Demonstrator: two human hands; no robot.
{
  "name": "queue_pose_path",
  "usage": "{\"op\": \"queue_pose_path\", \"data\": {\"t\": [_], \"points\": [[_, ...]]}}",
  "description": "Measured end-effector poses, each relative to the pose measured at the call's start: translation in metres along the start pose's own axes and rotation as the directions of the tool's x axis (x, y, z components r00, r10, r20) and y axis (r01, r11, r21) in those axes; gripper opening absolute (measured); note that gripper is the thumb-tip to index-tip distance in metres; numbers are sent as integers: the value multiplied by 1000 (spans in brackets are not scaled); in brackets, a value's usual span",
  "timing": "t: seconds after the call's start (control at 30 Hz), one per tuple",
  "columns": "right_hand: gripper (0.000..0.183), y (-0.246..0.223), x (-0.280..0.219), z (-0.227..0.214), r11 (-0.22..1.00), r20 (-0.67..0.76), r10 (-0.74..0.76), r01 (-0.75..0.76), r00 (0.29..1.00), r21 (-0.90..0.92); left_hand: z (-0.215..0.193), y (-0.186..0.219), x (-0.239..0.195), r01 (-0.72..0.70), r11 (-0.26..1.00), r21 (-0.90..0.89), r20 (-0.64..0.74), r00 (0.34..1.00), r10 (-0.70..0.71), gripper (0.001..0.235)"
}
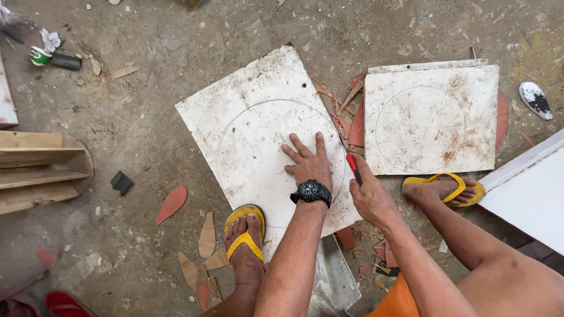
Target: Sawing a circular shape out of a board using a hand saw
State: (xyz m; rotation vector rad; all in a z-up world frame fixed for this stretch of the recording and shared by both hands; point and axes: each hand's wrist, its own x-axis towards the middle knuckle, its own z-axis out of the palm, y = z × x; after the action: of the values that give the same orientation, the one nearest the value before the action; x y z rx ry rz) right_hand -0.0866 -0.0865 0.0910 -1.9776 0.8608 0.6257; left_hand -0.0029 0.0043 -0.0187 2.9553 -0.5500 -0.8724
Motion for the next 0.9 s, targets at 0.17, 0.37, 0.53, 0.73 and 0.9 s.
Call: {"op": "queue_pose_path", "data": {"t": [0.17, 0.37, 0.53, 0.73, 0.9], "points": [[66, -16, -54, -12, 999, 14, 21, -21, 1000, 49, -3, 1, 0, 6, 1000, 24, 5, 1000, -6, 79], [66, 25, -116, -15, 965, 40, 263, -263, 964, -13, 1, 4, 2, 61, 993, 98, -7, 998, -61, 89], [60, 14, -56, -5, 992, -19, 116, -117, 993, -39, -2, 2, -3, 54, 992, 114, -18, 998, -53, 88], [65, -27, -30, -10, 994, -4, 52, -53, 999, -96, -15, 0, -5, -24, 999, -28, 55, 998, 26, 82], [68, -8, -86, -17, 994, 35, 104, -105, 994, 17, -11, -2, 1, -15, 1000, -23, 29, 999, 15, 81]]}}
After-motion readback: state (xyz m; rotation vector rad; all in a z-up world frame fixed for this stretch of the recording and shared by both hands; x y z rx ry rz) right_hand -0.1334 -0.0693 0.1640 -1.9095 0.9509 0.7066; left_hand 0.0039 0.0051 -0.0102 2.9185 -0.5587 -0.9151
